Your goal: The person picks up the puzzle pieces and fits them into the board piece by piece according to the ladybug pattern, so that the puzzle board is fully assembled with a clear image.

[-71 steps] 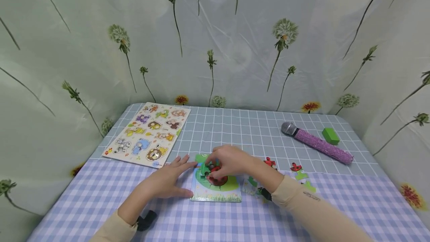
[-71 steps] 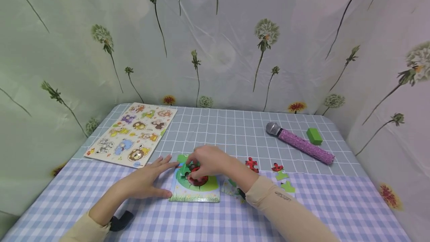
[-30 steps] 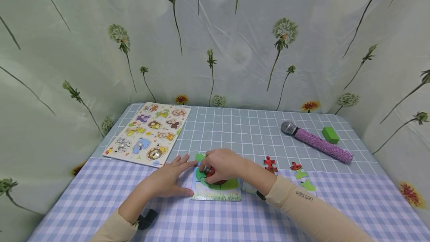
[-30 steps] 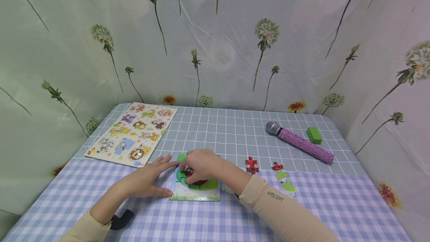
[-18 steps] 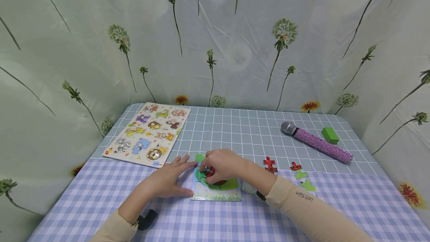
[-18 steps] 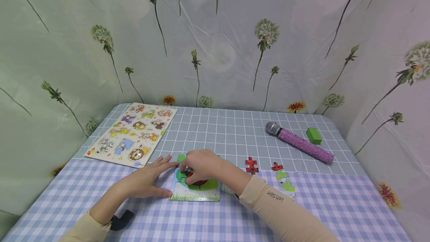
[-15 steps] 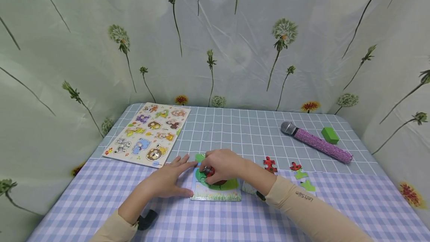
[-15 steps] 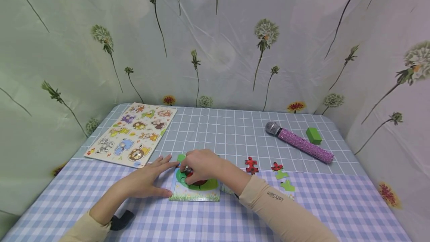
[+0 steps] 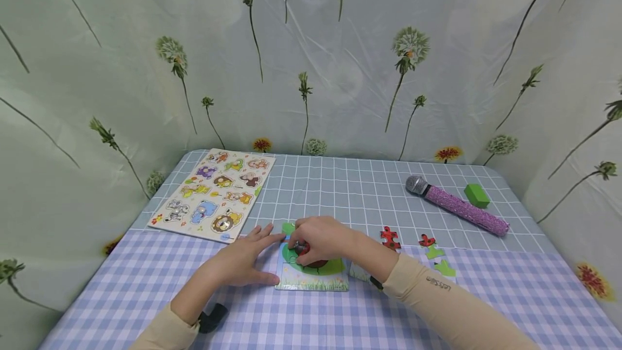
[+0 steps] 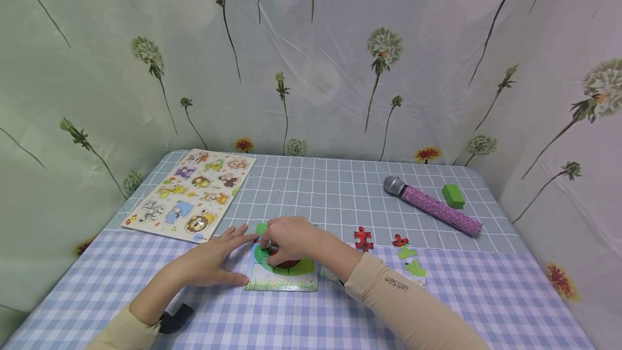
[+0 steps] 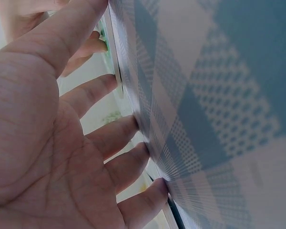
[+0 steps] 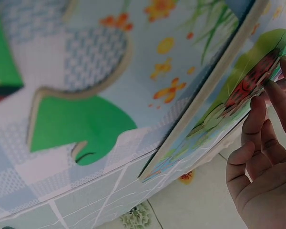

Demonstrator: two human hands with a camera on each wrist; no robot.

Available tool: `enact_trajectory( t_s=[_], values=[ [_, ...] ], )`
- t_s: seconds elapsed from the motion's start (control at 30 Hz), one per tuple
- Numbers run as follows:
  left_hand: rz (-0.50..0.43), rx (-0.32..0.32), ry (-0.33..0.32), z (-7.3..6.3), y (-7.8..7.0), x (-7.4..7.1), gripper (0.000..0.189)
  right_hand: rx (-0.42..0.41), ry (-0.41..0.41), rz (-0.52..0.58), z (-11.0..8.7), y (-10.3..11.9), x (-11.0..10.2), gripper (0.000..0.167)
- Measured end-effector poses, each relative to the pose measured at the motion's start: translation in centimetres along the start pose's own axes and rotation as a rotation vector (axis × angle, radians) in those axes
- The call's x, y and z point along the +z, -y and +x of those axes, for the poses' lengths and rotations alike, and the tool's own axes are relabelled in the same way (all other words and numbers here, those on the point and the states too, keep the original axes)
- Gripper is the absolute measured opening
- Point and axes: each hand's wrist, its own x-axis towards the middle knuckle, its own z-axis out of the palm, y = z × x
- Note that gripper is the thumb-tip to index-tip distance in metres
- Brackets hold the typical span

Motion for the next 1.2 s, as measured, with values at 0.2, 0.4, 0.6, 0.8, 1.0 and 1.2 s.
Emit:
enact_trajectory(
  t_s=[0.2,0.4,0.6,0.8,1.0,1.2],
  values=[
    [-0.002,0.007,-0.002,0.03,0.09,0.03,0.095,-0.013,0.001,0.019,0.13,0.0,0.09,0.029],
    [0.002,0.01,-0.002,0.05,0.09,0.0,0.095,0.0,0.01,0.013,0.17,0.01,0.02,0.029],
    [0.0,0.012,-0.002,0.05,0.09,-0.04,0.095,0.004,0.015,-0.009,0.31,-0.03,0.12,0.03],
    [0.0,0.013,-0.001,0.08,0.18,0.02,0.096,0.012,0.019,-0.017,0.43,-0.07,0.29,0.031],
    [-0.001,0.0,0.003,0.03,0.15,0.06,0.096,-0.005,0.019,-0.002,0.25,-0.03,0.23,0.03],
    [0.002,0.018,-0.001,-0.01,0.21,-0.02,0.095,0.001,-0.033,-0.004,-0.32,-0.51,-0.17,0.028]
  ],
)
